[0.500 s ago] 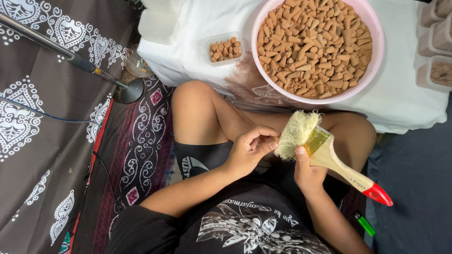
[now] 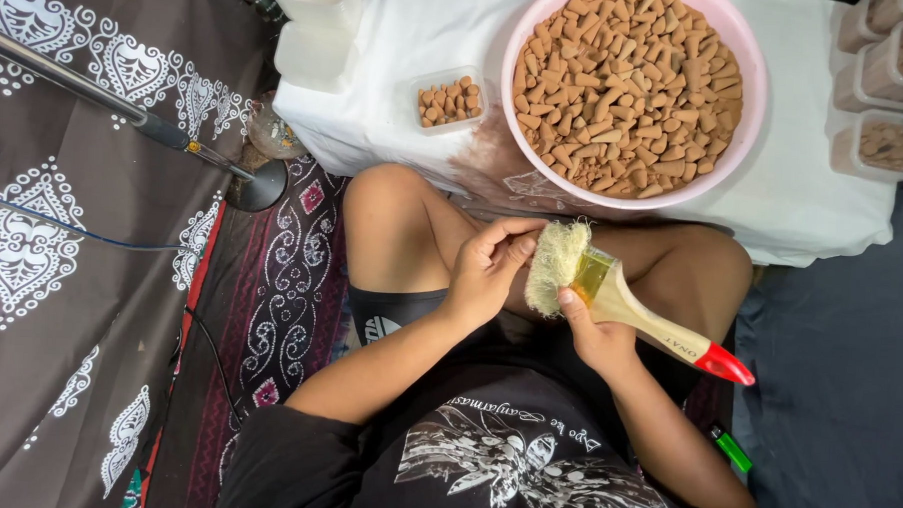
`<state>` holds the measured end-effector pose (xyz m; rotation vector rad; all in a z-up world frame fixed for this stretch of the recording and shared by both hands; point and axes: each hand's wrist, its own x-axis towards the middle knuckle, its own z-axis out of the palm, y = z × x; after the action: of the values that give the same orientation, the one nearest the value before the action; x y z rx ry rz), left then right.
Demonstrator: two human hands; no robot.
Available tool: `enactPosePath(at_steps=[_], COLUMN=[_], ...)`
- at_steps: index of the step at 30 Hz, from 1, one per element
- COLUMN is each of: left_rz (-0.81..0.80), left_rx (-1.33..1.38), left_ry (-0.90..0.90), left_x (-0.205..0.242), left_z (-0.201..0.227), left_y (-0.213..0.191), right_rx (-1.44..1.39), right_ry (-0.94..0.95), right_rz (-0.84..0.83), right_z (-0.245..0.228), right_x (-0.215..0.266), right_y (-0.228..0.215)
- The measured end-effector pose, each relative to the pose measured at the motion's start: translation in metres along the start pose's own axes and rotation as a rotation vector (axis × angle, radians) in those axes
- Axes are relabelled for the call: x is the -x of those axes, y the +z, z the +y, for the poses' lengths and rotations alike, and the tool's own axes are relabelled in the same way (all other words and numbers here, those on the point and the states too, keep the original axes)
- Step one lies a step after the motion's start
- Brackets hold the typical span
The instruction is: The person sorts dried incense cones from a large pink bowl into smaller plastic containers, sometimes using a brush to clean the items or the containers.
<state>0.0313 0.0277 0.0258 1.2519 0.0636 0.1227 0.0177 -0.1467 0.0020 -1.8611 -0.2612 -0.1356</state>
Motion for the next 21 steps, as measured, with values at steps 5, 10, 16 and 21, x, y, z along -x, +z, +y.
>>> enactPosePath(at_steps=[5, 10, 16, 21], left_rz=[-0.111, -0.077, -0.198, -0.225], left_rx=[-0.165, -0.202, -0.345, -0.33], left_ry=[0.074, 0.127, 0.177, 0.24], left_x=[-0.002, -0.012, -0.002, -0.002], left_z=[-0.004, 0.001, 0.004, 0.002], left_y=[-0.005, -0.013, -0.008, -0.005], right_rx=[-0.032, 0.03, -0.091, -0.046], right_ry=[-0.025, 0.037, -0.015, -0.009], right_rz=[0.06, -0.046, 0.076, 0.044], right_z=[0.027, 0.026, 0.027, 0.036], right_x=[-0.011, 0.0, -0.005, -0.002], right_y=[-0.027, -0.022, -0.029, -0.03])
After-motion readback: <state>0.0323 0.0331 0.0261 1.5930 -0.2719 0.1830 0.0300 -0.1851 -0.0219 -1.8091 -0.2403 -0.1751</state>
